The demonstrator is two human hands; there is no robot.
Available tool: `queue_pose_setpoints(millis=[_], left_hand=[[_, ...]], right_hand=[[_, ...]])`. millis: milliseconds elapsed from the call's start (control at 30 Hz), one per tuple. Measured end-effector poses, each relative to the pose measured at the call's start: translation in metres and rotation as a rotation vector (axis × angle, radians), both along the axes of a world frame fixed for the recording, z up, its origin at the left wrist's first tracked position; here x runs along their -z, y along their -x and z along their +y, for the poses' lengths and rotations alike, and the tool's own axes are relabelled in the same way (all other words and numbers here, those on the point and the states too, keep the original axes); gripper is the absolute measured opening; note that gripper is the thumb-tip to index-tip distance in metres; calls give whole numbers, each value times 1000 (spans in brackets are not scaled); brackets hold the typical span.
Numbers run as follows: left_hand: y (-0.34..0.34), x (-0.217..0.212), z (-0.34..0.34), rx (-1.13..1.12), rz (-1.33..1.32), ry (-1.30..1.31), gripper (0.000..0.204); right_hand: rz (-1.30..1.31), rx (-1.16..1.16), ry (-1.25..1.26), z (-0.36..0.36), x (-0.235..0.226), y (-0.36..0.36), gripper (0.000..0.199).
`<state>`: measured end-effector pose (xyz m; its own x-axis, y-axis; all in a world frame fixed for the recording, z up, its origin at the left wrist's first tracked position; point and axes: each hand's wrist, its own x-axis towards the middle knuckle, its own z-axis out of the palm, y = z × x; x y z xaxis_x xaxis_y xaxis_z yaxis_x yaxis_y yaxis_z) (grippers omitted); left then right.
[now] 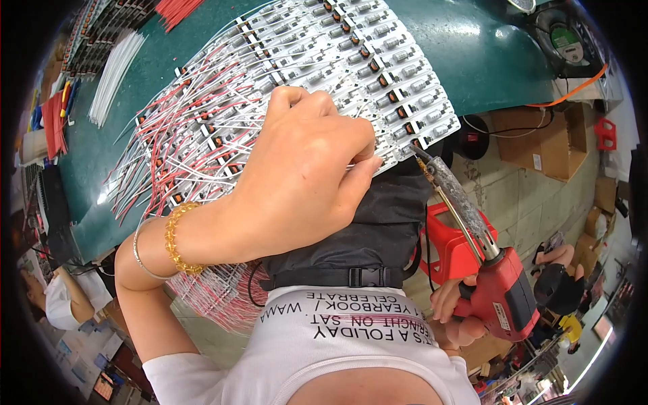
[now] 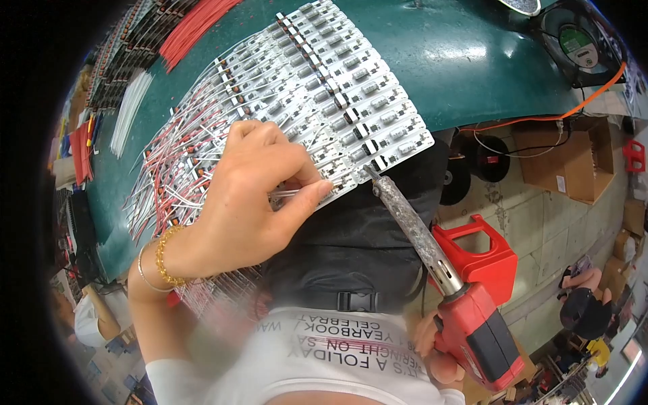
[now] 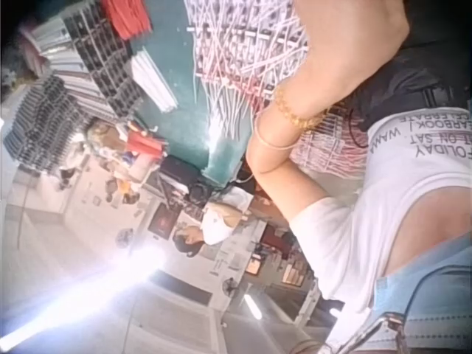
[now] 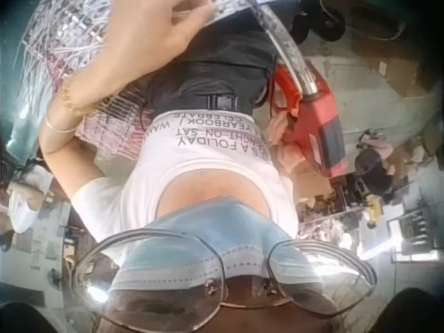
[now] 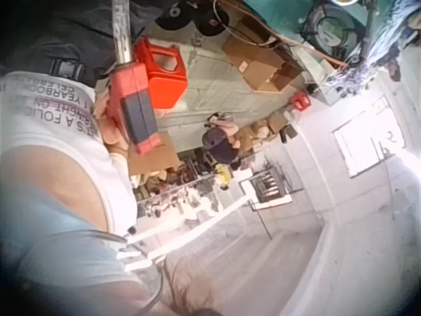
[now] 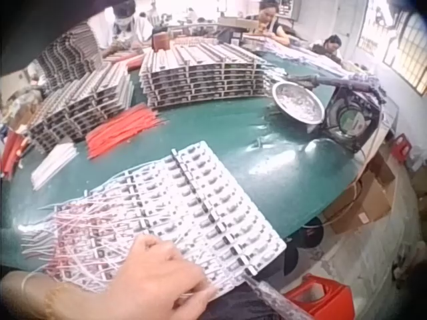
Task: The person places wires onto contacts on an electronic component panel and solders them in place using a soldering iron.
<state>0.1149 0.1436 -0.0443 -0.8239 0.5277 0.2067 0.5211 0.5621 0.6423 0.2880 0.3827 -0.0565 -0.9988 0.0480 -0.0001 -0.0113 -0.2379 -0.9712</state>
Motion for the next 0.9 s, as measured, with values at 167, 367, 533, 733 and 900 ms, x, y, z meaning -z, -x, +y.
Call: queue_pose_setpoints(millis=[167, 367, 533, 733, 900], left_hand=[[3, -3, -3, 64, -14, 13, 11], [4, -3, -5, 71, -43, 3, 12], [5, -1, -6, 72, -45, -15, 12], [4, 1, -4, 69, -15, -24, 13], [5, 1, -5, 78, -16, -6, 13]], right_hand=[[-8, 8, -14, -2, -1, 0, 86], [-19, 7, -23, -5, -1, 1, 87], [-26, 2, -22, -5, -1, 1, 88], [-31, 2, -18, -5, 0, 0, 89], [-25, 5, -26, -7, -1, 1, 90]])
